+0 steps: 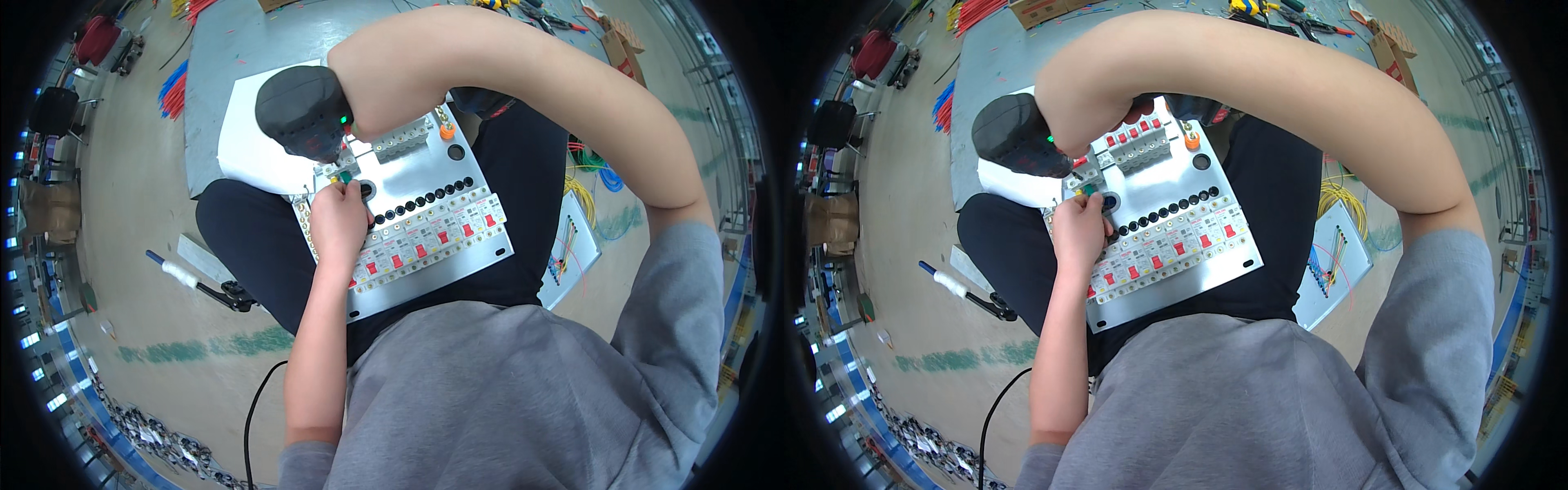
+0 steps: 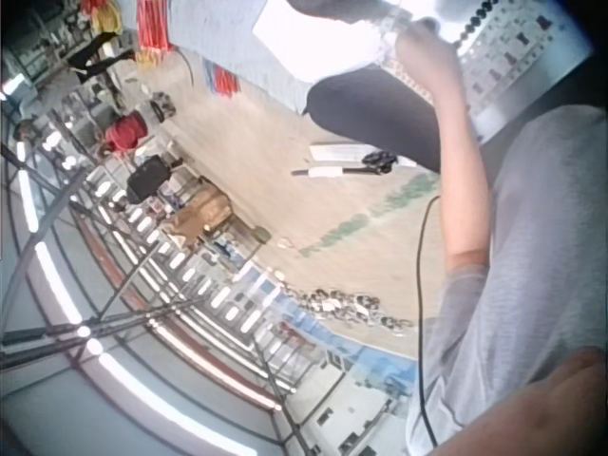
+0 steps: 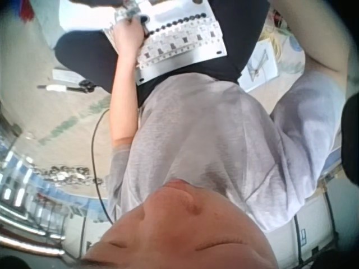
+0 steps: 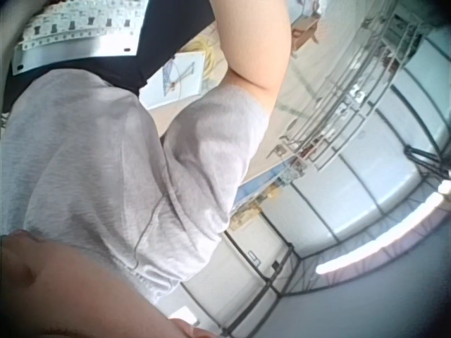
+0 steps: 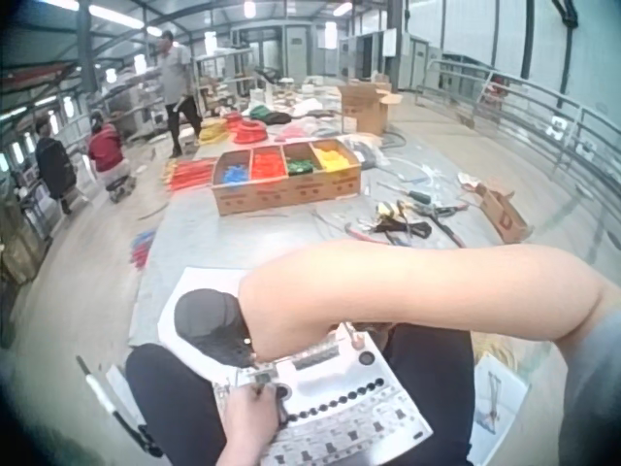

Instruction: The person strips insulation from colored wires using pliers, then inserts and secures them into terminals on a DIN rail-mounted electrical panel using a cordless drill. The person handles yellow, green, red, and blue wires and uses a power drill and wire strippers.

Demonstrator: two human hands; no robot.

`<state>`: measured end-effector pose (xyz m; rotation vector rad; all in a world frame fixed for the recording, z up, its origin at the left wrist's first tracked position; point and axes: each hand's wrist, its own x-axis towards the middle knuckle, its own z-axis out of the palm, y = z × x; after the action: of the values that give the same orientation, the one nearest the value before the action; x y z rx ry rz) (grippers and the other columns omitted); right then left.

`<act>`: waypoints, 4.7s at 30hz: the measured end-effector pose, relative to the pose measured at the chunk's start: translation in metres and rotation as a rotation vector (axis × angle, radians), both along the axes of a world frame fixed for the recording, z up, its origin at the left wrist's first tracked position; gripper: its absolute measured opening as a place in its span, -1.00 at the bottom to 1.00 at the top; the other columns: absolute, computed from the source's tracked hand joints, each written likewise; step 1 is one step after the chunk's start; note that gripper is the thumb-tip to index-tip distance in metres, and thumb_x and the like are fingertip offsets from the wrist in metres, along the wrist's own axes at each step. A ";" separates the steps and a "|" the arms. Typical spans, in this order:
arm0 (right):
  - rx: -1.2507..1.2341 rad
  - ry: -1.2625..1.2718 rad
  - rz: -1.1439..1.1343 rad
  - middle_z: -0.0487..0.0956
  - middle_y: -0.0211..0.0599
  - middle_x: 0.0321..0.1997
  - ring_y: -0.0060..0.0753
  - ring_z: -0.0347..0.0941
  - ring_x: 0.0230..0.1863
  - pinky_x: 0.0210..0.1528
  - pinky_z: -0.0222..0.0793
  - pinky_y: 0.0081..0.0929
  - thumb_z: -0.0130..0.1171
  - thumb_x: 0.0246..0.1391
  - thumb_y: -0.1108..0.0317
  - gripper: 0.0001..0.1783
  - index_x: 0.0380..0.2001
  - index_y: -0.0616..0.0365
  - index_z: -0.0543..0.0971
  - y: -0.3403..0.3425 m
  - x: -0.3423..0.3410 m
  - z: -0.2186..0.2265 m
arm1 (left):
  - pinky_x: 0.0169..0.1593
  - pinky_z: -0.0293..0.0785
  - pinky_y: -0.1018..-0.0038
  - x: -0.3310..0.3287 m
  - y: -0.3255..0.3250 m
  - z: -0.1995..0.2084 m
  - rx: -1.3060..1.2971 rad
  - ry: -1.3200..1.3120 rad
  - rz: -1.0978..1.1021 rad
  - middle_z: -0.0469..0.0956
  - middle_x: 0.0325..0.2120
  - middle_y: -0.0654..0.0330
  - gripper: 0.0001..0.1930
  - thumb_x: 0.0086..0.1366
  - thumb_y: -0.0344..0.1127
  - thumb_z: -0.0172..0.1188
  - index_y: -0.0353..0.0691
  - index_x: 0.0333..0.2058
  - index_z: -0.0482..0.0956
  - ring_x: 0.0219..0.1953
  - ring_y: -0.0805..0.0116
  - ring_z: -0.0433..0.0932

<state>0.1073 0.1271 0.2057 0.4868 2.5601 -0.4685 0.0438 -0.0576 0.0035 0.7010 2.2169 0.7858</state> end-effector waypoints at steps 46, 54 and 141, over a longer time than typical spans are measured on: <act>0.051 -0.064 0.265 0.73 0.25 -0.17 0.12 0.70 -0.05 0.02 0.58 -0.13 0.22 0.04 0.21 -0.60 -0.26 0.38 0.77 -0.005 -0.025 0.026 | -0.14 0.63 0.11 -0.038 0.004 -0.009 -0.157 0.162 -0.157 0.72 -0.43 -0.18 -0.46 0.32 0.05 0.46 -0.50 -0.29 0.74 -0.31 -0.07 0.76; 0.009 -0.060 0.022 0.55 -0.18 -0.57 -0.29 0.46 -0.59 -0.53 0.43 -0.34 0.32 0.04 0.26 -0.73 -0.53 0.27 0.63 0.004 -0.020 0.009 | -0.61 0.27 0.45 -0.073 -0.015 -0.008 0.135 -0.726 0.052 0.54 -0.69 0.10 -0.38 0.60 0.05 0.06 -0.38 -0.53 0.58 -0.70 0.30 0.48; 0.662 0.339 -0.670 0.67 -0.01 0.00 0.09 0.51 0.17 0.30 0.21 0.11 0.19 0.29 0.29 -0.73 -0.03 0.19 0.62 0.257 0.108 -0.249 | 0.25 0.17 0.29 -0.062 -0.037 -0.005 0.178 0.168 -0.290 0.64 -0.37 0.34 -0.78 0.15 -0.32 0.50 -0.17 -0.21 0.79 -0.10 0.30 0.47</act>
<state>0.2154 0.3845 -0.0430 1.6451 2.7892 0.1282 -0.0184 -0.0945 -0.0012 1.1848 2.1397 0.8053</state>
